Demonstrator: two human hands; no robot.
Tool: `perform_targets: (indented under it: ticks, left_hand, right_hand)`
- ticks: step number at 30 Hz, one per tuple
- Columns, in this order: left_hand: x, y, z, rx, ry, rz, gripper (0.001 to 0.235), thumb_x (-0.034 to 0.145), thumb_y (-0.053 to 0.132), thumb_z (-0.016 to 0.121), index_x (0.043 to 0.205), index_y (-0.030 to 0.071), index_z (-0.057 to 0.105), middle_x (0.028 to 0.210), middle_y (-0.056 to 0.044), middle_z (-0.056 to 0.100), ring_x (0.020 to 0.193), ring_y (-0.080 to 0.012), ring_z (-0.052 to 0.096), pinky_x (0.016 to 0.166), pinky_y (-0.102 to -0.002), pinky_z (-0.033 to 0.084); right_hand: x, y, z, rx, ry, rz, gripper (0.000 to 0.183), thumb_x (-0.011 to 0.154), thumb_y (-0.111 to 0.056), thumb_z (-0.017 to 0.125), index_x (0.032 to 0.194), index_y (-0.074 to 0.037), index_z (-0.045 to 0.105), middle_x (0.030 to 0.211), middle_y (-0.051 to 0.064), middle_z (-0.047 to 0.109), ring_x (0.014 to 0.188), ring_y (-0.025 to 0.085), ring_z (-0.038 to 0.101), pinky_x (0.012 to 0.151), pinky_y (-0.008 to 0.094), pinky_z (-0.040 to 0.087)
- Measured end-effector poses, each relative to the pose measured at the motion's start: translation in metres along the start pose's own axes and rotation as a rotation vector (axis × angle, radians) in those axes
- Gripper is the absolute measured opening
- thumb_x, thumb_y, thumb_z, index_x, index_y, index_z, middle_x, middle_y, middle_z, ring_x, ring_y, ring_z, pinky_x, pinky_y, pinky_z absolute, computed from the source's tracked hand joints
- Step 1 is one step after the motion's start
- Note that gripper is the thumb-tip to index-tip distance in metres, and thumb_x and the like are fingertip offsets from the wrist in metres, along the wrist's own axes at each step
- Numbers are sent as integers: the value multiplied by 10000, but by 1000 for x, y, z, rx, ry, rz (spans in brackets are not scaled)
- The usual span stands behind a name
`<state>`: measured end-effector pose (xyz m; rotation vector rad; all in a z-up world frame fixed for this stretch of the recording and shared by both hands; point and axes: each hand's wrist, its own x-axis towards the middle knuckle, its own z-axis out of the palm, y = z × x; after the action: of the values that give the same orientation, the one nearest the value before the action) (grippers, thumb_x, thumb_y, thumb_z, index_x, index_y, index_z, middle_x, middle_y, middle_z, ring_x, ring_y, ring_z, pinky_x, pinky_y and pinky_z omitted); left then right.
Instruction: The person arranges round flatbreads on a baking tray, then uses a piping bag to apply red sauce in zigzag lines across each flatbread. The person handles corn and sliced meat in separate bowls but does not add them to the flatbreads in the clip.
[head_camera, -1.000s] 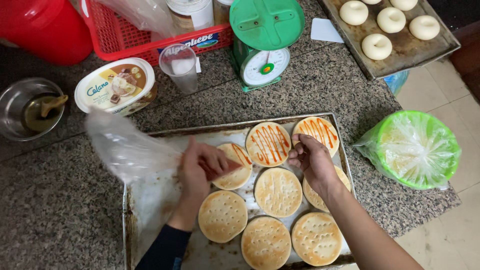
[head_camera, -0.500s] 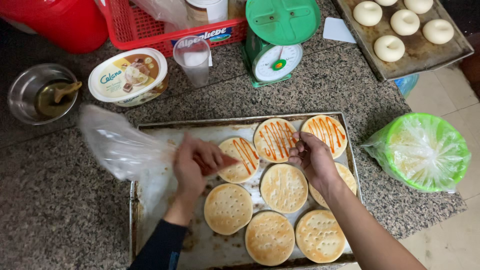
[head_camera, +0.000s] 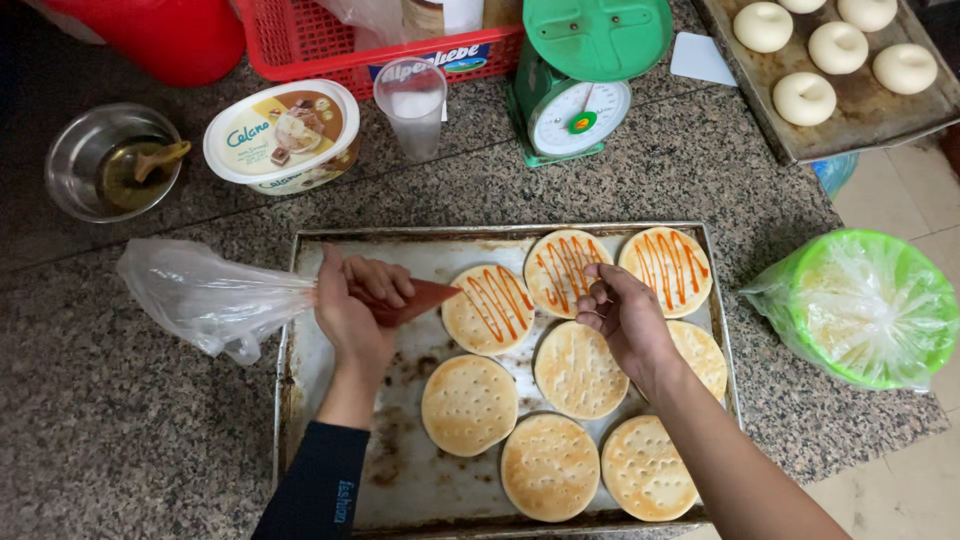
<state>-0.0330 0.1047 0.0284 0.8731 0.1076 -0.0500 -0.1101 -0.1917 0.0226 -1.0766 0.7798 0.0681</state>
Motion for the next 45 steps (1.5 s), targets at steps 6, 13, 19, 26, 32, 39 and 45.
perform_targets:
  ticks: [6,13,19,26,32,39,45]
  left_hand:
    - [-15,-5,-5,70,-103,-163,617,1107,455,342,610,106,449,526,-107,474,558,-270,530,681,-440,456]
    - [-16,-3,-25,-25,46,-84,581,1129,456,369,661,124,457,580,-62,455,595,-274,555,746,-469,498]
    - [-27,1,-34,-235,181,-134,594,1119,461,363,674,103,526,594,-97,518,723,-322,623,1012,-586,517]
    - [-47,37,6,-552,133,-243,623,1081,486,333,959,-7,693,1187,-228,684,1372,-430,533,1212,-589,366]
    - [-87,23,104,-583,-170,-267,605,1098,472,288,1215,-12,632,1503,-237,544,1502,-427,398,1205,-599,318]
    - [-132,-38,201,-527,-236,-448,649,1081,503,260,1254,-32,584,1531,-264,513,1479,-420,433,1200,-560,338]
    - [-146,-87,226,-403,-206,-551,710,1065,521,236,1225,-61,609,1474,-293,544,1431,-437,478,1218,-514,340]
  right_hand:
    - [-2,3,7,3,-8,4,229,1043,-249,511,1096,-66,638,703,-11,533,689,151,622,671,302,549]
    - [-8,5,11,-6,4,22,246,1049,-255,505,1099,-57,642,702,-10,530,688,146,617,670,305,548]
    - [-13,6,5,26,-22,14,237,1047,-261,509,1089,-71,645,708,-16,536,699,139,619,680,298,550]
    - [-30,-5,-22,93,-57,-50,218,1040,-259,507,1076,-92,642,693,-18,532,701,143,625,679,310,548]
    - [-78,-30,-99,173,50,-164,215,1047,-261,511,1080,-86,631,689,-22,544,697,149,625,657,312,538]
    - [-152,-44,-221,288,149,-282,225,1055,-278,493,1070,-104,636,672,-38,524,684,137,616,636,312,538]
    - [-183,-34,-284,361,183,-241,232,1058,-279,480,1055,-106,635,693,-39,542,696,142,633,652,303,538]
